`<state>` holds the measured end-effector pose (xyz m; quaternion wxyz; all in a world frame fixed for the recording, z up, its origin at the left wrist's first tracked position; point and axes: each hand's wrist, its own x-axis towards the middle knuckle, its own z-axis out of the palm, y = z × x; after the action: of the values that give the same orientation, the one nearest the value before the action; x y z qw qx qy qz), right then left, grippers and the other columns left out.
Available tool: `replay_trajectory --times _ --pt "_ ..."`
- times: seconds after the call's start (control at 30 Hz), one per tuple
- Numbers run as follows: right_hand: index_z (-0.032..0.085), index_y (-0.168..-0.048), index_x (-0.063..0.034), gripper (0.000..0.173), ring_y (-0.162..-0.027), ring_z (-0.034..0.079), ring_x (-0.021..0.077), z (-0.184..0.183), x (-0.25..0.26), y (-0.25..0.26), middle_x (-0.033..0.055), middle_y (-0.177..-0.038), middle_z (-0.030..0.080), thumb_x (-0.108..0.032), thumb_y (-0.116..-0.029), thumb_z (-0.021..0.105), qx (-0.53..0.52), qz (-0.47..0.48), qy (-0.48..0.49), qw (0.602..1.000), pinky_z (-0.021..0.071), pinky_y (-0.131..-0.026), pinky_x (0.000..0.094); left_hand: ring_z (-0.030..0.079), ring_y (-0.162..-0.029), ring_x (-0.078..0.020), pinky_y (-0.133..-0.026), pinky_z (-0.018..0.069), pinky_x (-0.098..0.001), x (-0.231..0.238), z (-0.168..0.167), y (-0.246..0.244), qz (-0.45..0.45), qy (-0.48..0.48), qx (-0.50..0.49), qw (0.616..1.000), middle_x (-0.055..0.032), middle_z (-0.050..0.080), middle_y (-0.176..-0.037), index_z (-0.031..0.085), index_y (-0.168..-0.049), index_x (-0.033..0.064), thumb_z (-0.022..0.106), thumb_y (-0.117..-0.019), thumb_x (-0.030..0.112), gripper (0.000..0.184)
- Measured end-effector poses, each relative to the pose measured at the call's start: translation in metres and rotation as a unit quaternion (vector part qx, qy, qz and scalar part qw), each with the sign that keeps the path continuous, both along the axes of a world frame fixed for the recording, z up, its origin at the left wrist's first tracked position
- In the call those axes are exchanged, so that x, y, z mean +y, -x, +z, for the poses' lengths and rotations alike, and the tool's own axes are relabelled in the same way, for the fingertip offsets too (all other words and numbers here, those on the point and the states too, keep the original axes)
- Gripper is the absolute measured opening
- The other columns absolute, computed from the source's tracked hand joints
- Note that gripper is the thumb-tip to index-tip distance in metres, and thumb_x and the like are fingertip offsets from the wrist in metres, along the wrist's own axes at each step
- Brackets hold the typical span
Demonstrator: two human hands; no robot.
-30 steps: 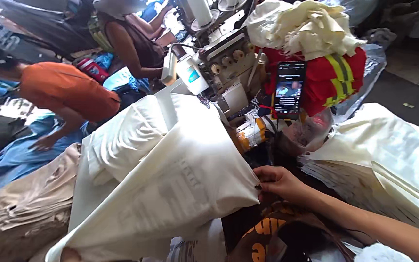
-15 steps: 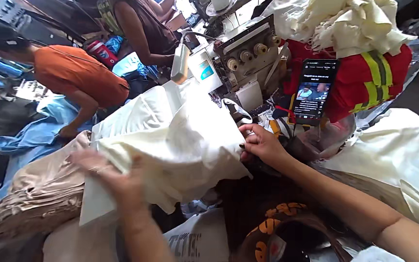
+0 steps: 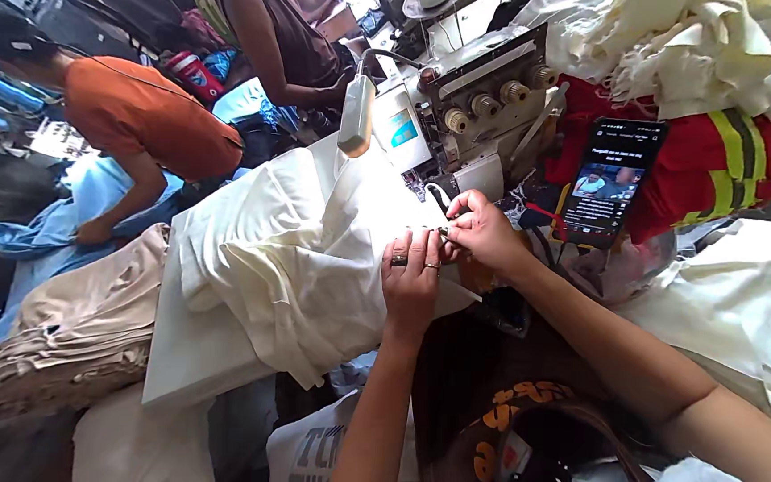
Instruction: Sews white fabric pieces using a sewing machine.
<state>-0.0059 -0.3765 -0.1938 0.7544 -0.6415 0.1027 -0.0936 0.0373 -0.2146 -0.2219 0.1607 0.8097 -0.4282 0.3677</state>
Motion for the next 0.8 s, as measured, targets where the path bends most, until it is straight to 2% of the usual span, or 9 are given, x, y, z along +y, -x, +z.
replay_trajectory --times 0.1,0.23,0.3,0.4,0.53,0.67,0.73,0.8 --pt "0.048 -0.117 -0.0038 0.026 -0.055 0.067 0.0133 0.001 -0.003 -0.006 0.0079 -0.075 0.069 0.005 -0.0960 0.062 -0.006 -0.009 0.015 1.000 0.0585 -0.054 0.0282 0.066 -0.120 -0.0266 -0.104 0.0486 -0.0403 -0.004 0.006 -0.005 0.009 -0.018 -0.002 1.000 -0.0077 0.073 -0.124 0.076 -0.117 0.0089 0.059 -0.0963 -0.001 0.029" --pt "0.047 -0.123 -0.0070 0.028 -0.055 0.067 0.0159 0.001 -0.004 -0.007 0.0117 -0.080 0.070 0.003 -0.0997 0.058 -0.012 -0.006 0.028 1.000 0.0566 -0.050 0.0268 0.070 -0.112 -0.0272 -0.096 0.0536 -0.0420 -0.011 0.015 -0.023 0.008 -0.008 0.030 0.999 -0.0102 0.074 -0.122 0.077 -0.115 0.0083 0.058 -0.0974 -0.001 0.028" --pt "0.045 -0.126 -0.0063 0.031 -0.055 0.068 0.0170 0.001 -0.001 -0.008 0.0115 -0.079 0.070 0.006 -0.0997 0.055 0.018 -0.007 0.000 1.000 0.0587 -0.052 0.0287 0.072 -0.108 -0.0271 -0.089 0.0544 -0.0419 -0.013 0.021 -0.037 -0.005 0.005 0.059 0.998 -0.0101 0.075 -0.120 0.078 -0.111 0.0077 0.058 -0.0971 -0.001 0.027" --pt "0.043 -0.131 -0.0049 0.034 -0.057 0.070 0.0182 -0.013 0.003 -0.004 0.0118 -0.078 0.071 0.006 -0.1004 0.052 0.043 0.007 -0.026 0.999 0.0610 -0.057 0.0312 0.072 -0.109 -0.0268 -0.095 0.0557 -0.0428 -0.008 0.029 -0.054 -0.024 0.014 0.105 0.994 -0.0101 0.075 -0.118 0.078 -0.107 0.0055 0.056 -0.0980 -0.002 0.025" --pt "0.044 -0.133 -0.0033 0.035 -0.057 0.068 0.0144 -0.027 0.012 0.006 0.0093 -0.079 0.071 0.004 -0.0999 0.054 0.054 0.040 -0.006 0.998 0.0597 -0.059 0.0281 0.074 -0.093 -0.0335 -0.082 0.0573 -0.0479 -0.003 0.031 -0.068 -0.021 0.031 0.136 0.990 -0.0165 0.077 -0.105 0.077 -0.099 0.0011 0.057 -0.0960 -0.004 0.021" --pt "0.051 -0.131 -0.0042 0.031 -0.059 0.066 0.0111 -0.019 0.016 0.008 0.0066 -0.083 0.071 0.002 -0.1004 0.050 0.047 0.088 0.044 0.994 0.0581 -0.060 0.0259 0.072 -0.111 -0.0258 -0.096 0.0557 -0.0437 -0.007 0.042 -0.083 -0.023 0.024 0.176 0.984 -0.0107 0.076 -0.115 0.078 -0.108 0.0062 0.055 -0.0991 0.000 0.026" --pt "0.056 -0.125 -0.0036 0.025 -0.060 0.066 0.0098 -0.009 0.021 0.005 0.0058 -0.086 0.073 0.001 -0.1009 0.051 0.002 0.098 0.076 0.992 0.0581 -0.060 0.0259 0.073 -0.108 -0.0261 -0.094 0.0567 -0.0457 -0.002 0.044 -0.090 0.003 0.021 0.173 0.985 -0.0107 0.076 -0.115 0.078 -0.110 0.0074 0.055 -0.0990 0.001 0.026" --pt "0.060 -0.122 -0.0044 0.023 -0.064 0.067 0.0095 0.001 0.023 -0.002 0.0056 -0.098 0.072 0.001 -0.0996 0.055 -0.066 0.081 0.126 0.987 0.0596 -0.060 0.0267 0.073 -0.106 -0.0307 -0.090 0.0570 -0.0499 0.010 0.049 -0.083 0.043 0.039 0.155 0.986 -0.0141 0.075 -0.118 0.077 -0.111 0.0032 0.056 -0.0967 -0.001 0.025"
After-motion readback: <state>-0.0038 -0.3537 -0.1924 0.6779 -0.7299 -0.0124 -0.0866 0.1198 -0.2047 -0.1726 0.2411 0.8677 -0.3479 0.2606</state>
